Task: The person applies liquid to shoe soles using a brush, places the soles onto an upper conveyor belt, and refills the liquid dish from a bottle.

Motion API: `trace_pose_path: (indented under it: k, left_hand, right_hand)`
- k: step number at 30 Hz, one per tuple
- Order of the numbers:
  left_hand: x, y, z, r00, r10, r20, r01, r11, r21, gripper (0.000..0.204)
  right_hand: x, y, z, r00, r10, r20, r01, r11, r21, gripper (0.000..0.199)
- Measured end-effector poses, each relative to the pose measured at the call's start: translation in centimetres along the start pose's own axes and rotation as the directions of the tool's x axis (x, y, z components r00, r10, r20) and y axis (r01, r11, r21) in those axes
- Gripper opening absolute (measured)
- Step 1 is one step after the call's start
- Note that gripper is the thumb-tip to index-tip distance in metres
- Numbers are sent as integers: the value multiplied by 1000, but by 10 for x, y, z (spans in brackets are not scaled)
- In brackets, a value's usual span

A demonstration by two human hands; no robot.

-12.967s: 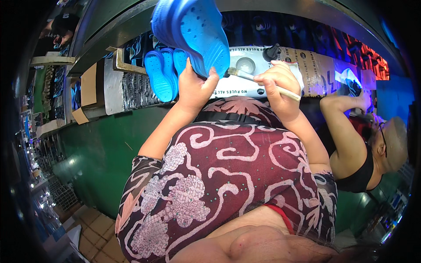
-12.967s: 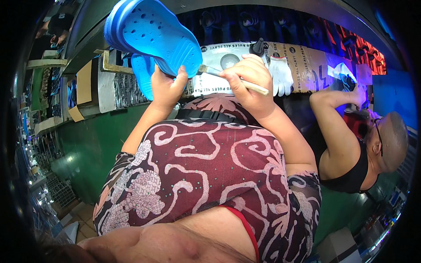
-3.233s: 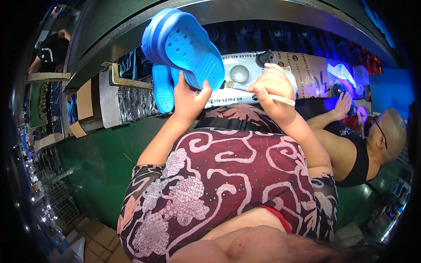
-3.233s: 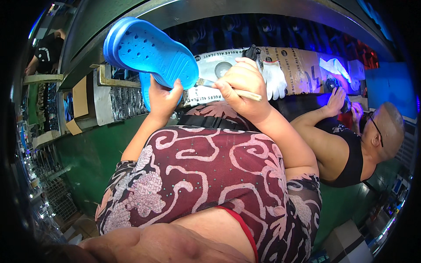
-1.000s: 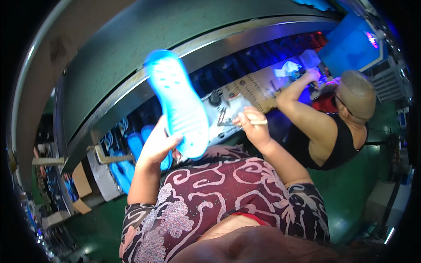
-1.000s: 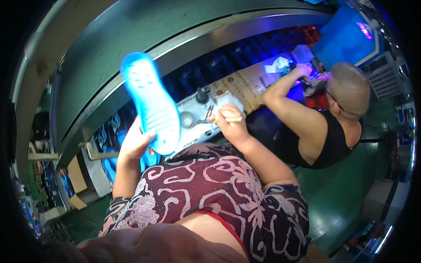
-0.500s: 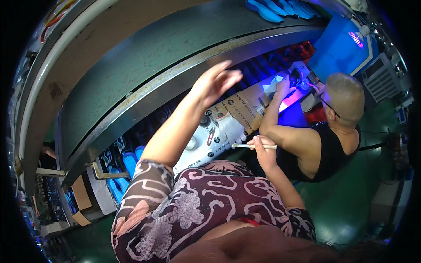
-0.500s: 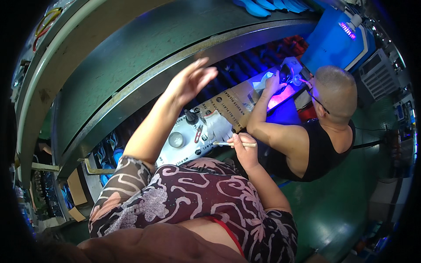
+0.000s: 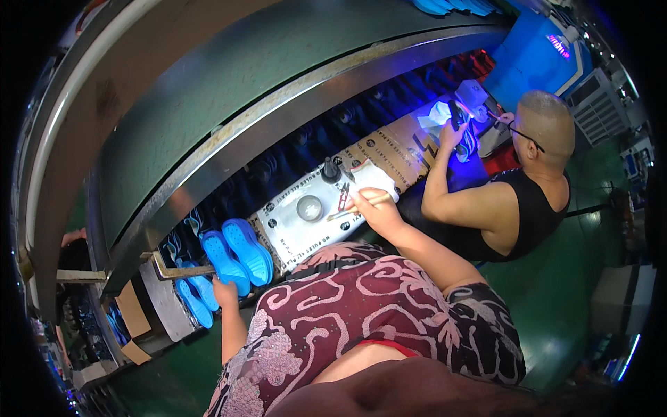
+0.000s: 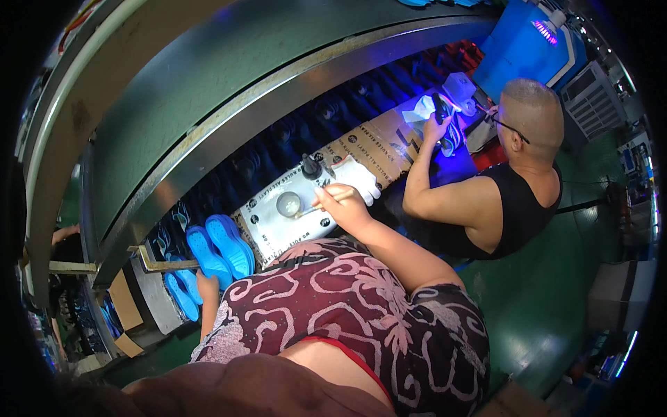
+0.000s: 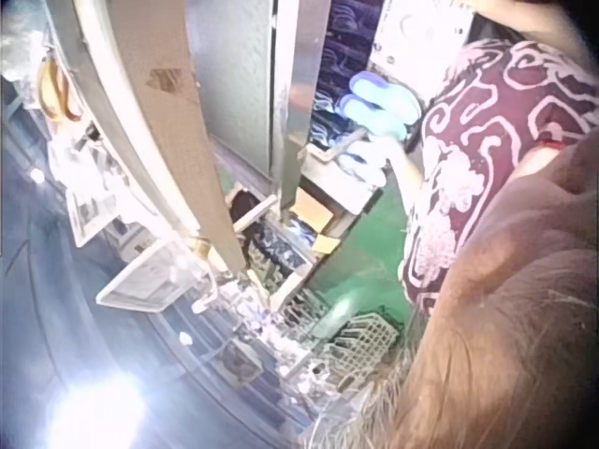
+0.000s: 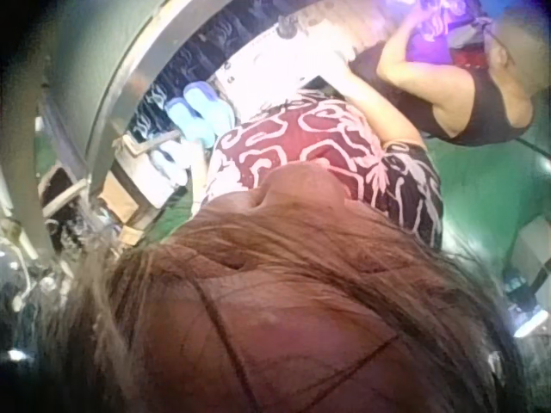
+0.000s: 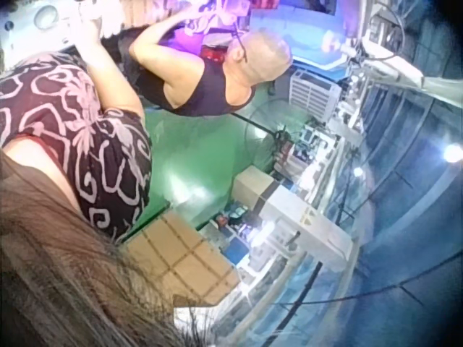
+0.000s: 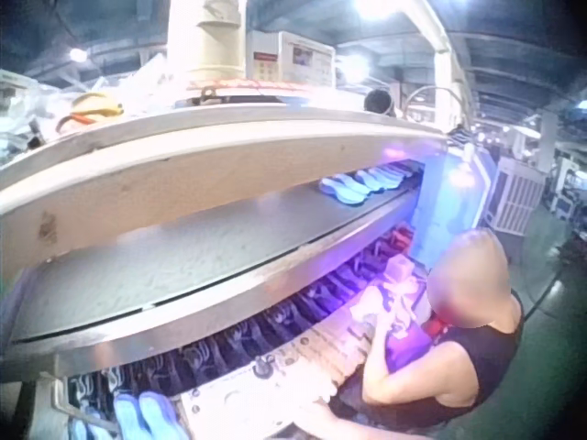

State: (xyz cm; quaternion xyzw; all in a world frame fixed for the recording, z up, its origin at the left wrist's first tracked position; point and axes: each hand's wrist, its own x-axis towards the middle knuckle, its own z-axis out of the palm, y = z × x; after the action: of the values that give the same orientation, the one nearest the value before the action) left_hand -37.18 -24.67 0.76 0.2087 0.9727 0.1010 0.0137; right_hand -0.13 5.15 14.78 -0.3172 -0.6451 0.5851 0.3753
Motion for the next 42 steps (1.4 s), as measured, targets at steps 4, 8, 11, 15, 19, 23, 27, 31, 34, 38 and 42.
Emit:
trace_pose_path:
  k: [4,8,11,15,19,23,27,31,34,38,42]
  left_hand:
    - [-3,-22,27,993,-58,101,76,981,-180,45]
    - [-6,7,-7,998,17,54,-14,999,-48,36]
    - [-23,34,-22,990,-141,17,142,989,-49,36]
    - [-32,33,-22,952,-301,58,237,604,-761,37]
    - [-45,40,-51,660,153,736,749,-53,-660,27]
    - [-83,131,-107,906,121,405,421,-163,-892,35]
    - [-97,165,-112,964,215,157,134,118,-984,41]
    - [-101,196,-129,957,286,44,-17,210,-978,44]
    - [-103,212,-128,952,297,-81,-151,221,-964,41]
    - [-100,221,-131,923,337,-185,-262,201,-944,40]
    - [-93,217,-130,888,357,-290,-386,238,-891,42]
  right_hand:
    - [8,-12,3,997,1,72,1,1000,-19,31]
    - [6,-1,2,999,40,20,-39,998,-55,32]
    - [7,-1,-18,995,88,48,-80,986,-147,33]
    - [9,-2,-11,996,68,59,-62,994,-89,33]
    - [16,1,-3,991,89,102,-81,994,-79,35]
    - [21,-10,12,988,49,149,-48,999,-13,31]
    - [25,-40,29,979,-17,202,5,998,63,31]
    - [34,-55,38,804,-433,406,498,865,-62,27]
    - [34,-67,44,711,-513,481,640,755,-142,23]
    - [34,-60,47,693,-504,516,674,707,-214,21]
    - [37,-58,45,711,-513,482,668,705,-236,17]
